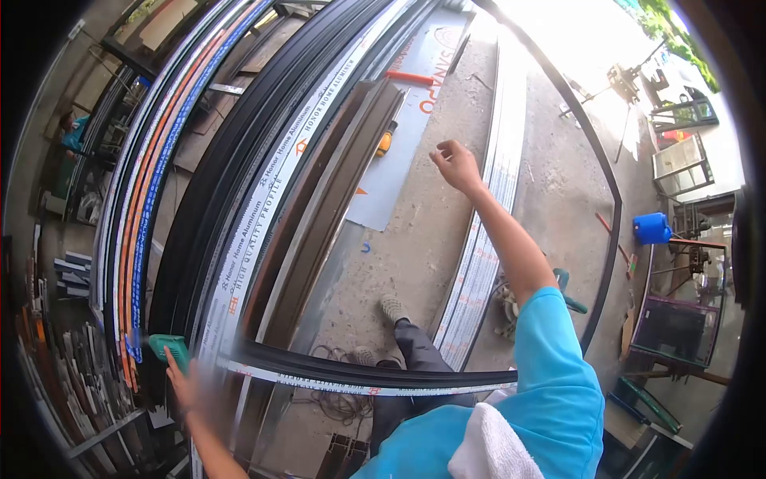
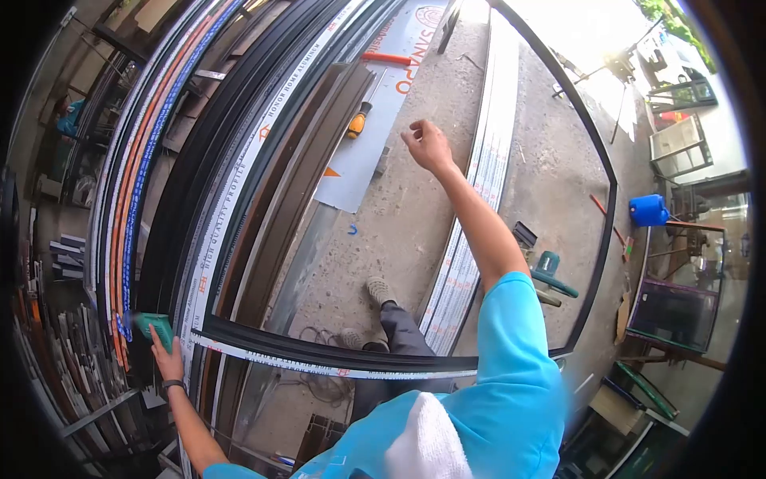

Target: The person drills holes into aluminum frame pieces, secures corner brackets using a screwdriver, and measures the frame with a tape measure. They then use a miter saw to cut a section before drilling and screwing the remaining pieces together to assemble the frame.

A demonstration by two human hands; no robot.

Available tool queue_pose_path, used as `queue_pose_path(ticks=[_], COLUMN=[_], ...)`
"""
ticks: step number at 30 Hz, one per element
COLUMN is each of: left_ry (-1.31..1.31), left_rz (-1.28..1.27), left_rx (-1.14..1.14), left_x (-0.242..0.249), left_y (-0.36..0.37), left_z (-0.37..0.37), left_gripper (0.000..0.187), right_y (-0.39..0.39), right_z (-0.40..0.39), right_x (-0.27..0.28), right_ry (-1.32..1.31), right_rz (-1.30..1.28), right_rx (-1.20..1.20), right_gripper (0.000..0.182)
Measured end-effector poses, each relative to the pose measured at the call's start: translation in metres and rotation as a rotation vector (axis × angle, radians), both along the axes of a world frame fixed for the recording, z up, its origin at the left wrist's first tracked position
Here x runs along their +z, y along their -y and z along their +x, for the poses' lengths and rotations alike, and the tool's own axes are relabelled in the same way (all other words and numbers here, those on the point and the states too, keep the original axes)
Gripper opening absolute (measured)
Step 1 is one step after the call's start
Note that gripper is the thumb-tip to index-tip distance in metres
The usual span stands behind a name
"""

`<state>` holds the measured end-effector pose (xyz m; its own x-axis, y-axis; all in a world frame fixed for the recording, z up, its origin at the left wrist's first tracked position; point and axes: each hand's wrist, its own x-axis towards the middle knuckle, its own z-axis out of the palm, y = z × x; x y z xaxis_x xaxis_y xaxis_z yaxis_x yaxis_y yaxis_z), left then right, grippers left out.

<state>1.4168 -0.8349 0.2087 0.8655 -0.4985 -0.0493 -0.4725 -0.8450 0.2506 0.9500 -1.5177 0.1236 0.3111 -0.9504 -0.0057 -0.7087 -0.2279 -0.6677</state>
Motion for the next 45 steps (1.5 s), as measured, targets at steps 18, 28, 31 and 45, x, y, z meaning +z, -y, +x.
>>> queue_pose_path(ticks=[18, 28, 31, 45], left_ry=[0.096, 0.015, 0.085, 0.054], left_rz=[0.051, -0.283, -0.081, -0.011], left_rx=[0.147, 0.044, 0.147, 0.288], left_x=[0.000, -0.034, -0.019, -0.012], left_y=[0.008, -0.025, -0.017, 0.005], left_z=[-0.011, 0.015, 0.005, -0.014], left_gripper=[0.105, 0.097, 0.096, 0.093], right_y=[0.083, -0.057, -0.051, 0.037], right_z=[0.028, 0.082, 0.129, 0.123], right_x=[-0.117, -0.042, -0.034, -0.027], right_ry=[0.320, 0.386, 0.172, 0.068], right_rz=[0.003, -0.049, -0.065, 0.279], right_rx=[0.142, 0.158, 0.106, -0.159], right_gripper=[0.039, 0.039, 0.063, 0.049])
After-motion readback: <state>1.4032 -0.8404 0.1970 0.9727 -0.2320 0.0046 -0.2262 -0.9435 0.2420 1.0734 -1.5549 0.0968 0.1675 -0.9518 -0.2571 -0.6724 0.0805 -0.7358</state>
